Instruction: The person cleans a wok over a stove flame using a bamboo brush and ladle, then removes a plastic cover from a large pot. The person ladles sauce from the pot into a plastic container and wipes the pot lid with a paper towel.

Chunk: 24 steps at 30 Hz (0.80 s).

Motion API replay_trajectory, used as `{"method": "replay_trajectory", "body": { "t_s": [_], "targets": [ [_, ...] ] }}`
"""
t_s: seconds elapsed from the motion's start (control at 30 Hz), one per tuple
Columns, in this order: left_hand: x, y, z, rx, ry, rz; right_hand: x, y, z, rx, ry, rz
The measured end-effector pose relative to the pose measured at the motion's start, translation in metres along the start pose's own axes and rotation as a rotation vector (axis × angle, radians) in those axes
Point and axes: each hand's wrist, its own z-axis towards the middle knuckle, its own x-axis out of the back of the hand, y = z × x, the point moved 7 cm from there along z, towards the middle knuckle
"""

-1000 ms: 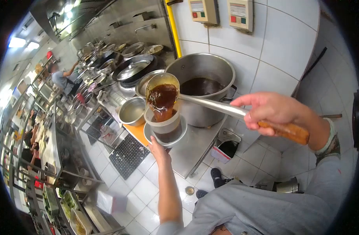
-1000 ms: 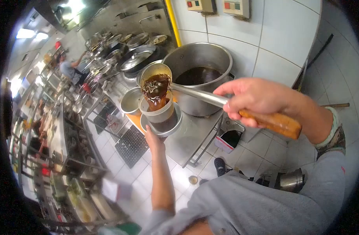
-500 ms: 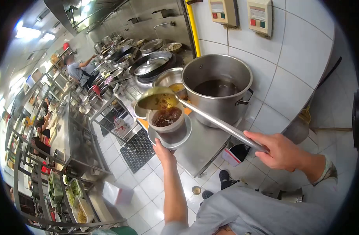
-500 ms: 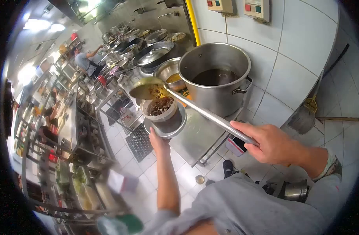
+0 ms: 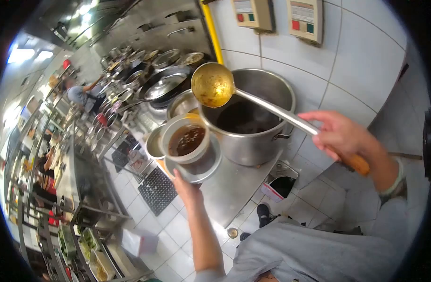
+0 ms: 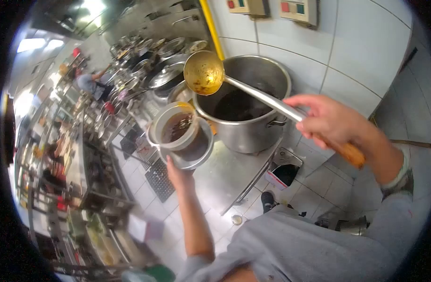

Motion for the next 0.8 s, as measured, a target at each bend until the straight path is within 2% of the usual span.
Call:
{"method": "replay_trajectory", "body": {
  "t_s": [0.03,0.1,0.13,0.2,0.23,0.3,0.33,0.37,0.43,0.5,0.63,0.7,0.77,0.8],
  "targets": [
    [-0.002,-0.001,-0.001,-0.003,-0.003,-0.031,0.013,-0.002,0.013,-0.018,0.02,0.006],
    [0.003,-0.005,0.001,-0.007,0.015,-0.054,0.042,-0.004,0.042,-0.021,0.063,-0.521],
    [0.0,0.0,-0.004,-0.033,0.011,-0.045,0.056,0.008,0.063,-0.037,0.073,-0.517],
    [-0.002,0.006,-0.011,-0.048,0.053,-0.055,0.063,0.011,0.101,0.313,0.06,-1.04],
    [-0.001,0.008,-0.014,-0.049,0.088,-0.06,0.064,0.008,0.109,0.299,0.058,-1.037],
    [0.006,0.016,-0.023,-0.141,0.135,0.225,0.062,0.013,0.134,-0.025,-0.041,-1.139],
    [0.004,0.016,-0.029,-0.117,0.139,0.019,0.063,0.016,0.145,-0.038,-0.05,-1.142],
    [0.002,0.021,-0.038,-0.153,0.158,0.156,0.062,0.022,0.156,-0.017,-0.085,-1.253],
    [0.016,0.014,-0.04,-0.123,0.196,-0.017,0.059,0.021,0.171,-0.007,-0.127,-1.369],
    [0.02,0.012,-0.05,-0.139,0.238,0.011,0.051,0.02,0.178,-0.026,-0.254,-1.513],
    [0.047,0.003,-0.066,-0.144,0.377,0.064,0.052,0.026,0.187,-0.014,-0.333,-1.564],
    [0.059,0.001,-0.075,-0.151,0.499,0.13,0.055,0.031,0.185,-0.15,-0.393,-1.641],
    [0.057,0.0,-0.084,-0.157,0.518,0.093,0.062,0.032,0.182,-0.174,-0.401,-1.625],
    [0.059,0.002,-0.087,-0.178,0.502,0.2,0.064,0.031,0.18,-0.192,-0.405,-1.6]
  ]
}}
